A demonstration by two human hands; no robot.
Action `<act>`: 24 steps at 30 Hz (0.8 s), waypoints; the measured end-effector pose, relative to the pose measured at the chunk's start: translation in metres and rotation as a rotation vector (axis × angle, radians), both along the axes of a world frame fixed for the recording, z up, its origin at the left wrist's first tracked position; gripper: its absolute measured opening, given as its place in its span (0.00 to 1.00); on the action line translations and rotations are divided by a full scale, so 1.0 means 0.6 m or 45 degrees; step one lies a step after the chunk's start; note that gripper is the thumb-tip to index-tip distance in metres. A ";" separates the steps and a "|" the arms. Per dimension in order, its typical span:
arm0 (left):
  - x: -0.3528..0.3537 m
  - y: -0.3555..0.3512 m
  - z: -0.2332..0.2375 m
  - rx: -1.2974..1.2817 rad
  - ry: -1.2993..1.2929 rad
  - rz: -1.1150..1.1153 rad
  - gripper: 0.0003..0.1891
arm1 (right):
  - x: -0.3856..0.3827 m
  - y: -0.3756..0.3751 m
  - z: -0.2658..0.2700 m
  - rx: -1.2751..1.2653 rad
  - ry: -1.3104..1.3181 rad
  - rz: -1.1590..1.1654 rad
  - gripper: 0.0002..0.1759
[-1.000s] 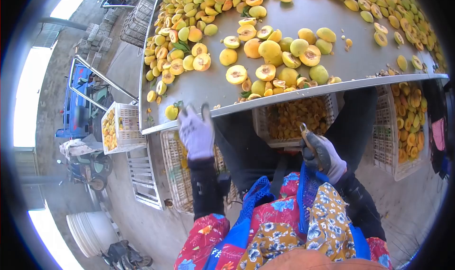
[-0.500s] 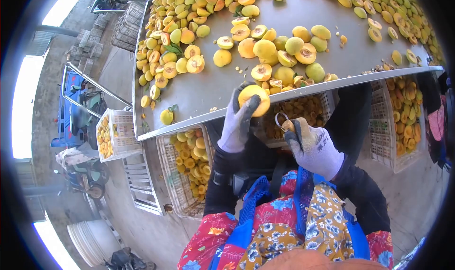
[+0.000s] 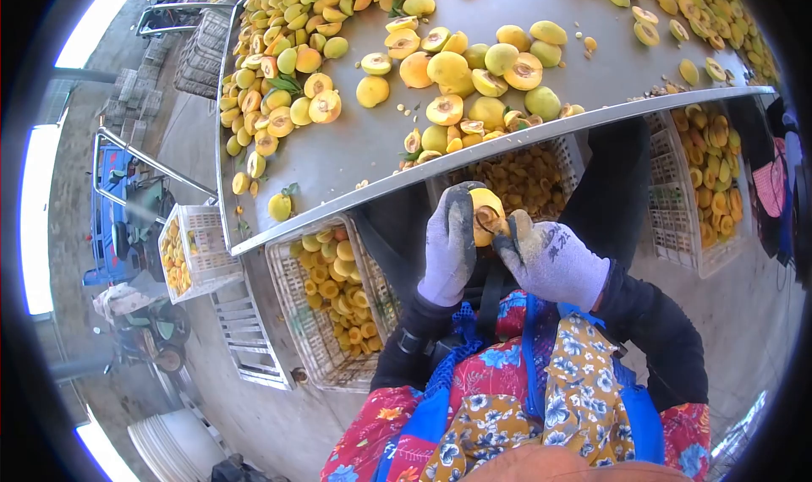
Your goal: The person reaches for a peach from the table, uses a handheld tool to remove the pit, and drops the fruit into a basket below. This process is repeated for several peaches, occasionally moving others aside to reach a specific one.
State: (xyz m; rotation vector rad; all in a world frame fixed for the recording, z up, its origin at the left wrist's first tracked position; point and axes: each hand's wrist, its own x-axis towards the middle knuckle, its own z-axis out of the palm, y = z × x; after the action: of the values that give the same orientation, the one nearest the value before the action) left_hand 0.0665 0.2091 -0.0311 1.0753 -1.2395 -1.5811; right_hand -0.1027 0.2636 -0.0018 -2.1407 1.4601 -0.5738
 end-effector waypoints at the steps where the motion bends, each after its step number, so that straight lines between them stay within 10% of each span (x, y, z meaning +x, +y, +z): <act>1: -0.004 0.004 0.000 -0.057 -0.071 0.028 0.19 | -0.001 0.002 0.000 -0.025 -0.001 0.043 0.11; 4: -0.018 0.012 0.008 -0.250 -0.272 0.117 0.17 | 0.007 0.003 -0.010 0.111 -0.506 -0.141 0.12; 8: -0.033 0.019 0.005 -0.517 -0.443 0.233 0.17 | -0.007 -0.008 0.036 1.412 -1.374 -0.423 0.19; 15: -0.037 0.000 -0.051 -0.840 -0.062 0.100 0.20 | -0.032 -0.002 -0.041 2.195 -2.566 0.083 0.23; 18: -0.026 -0.003 -0.053 -0.244 0.139 -0.124 0.20 | -0.037 -0.003 -0.049 2.199 -2.561 0.023 0.21; 24: -0.028 -0.003 -0.053 -0.112 -0.037 -0.208 0.21 | -0.044 0.002 -0.045 2.096 -2.302 -0.172 0.20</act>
State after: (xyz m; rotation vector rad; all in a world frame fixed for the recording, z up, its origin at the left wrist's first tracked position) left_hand 0.0499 0.2070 -0.0628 0.9655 -1.4336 -1.6206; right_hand -0.1292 0.2646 -0.0290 0.1230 0.3816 -0.5921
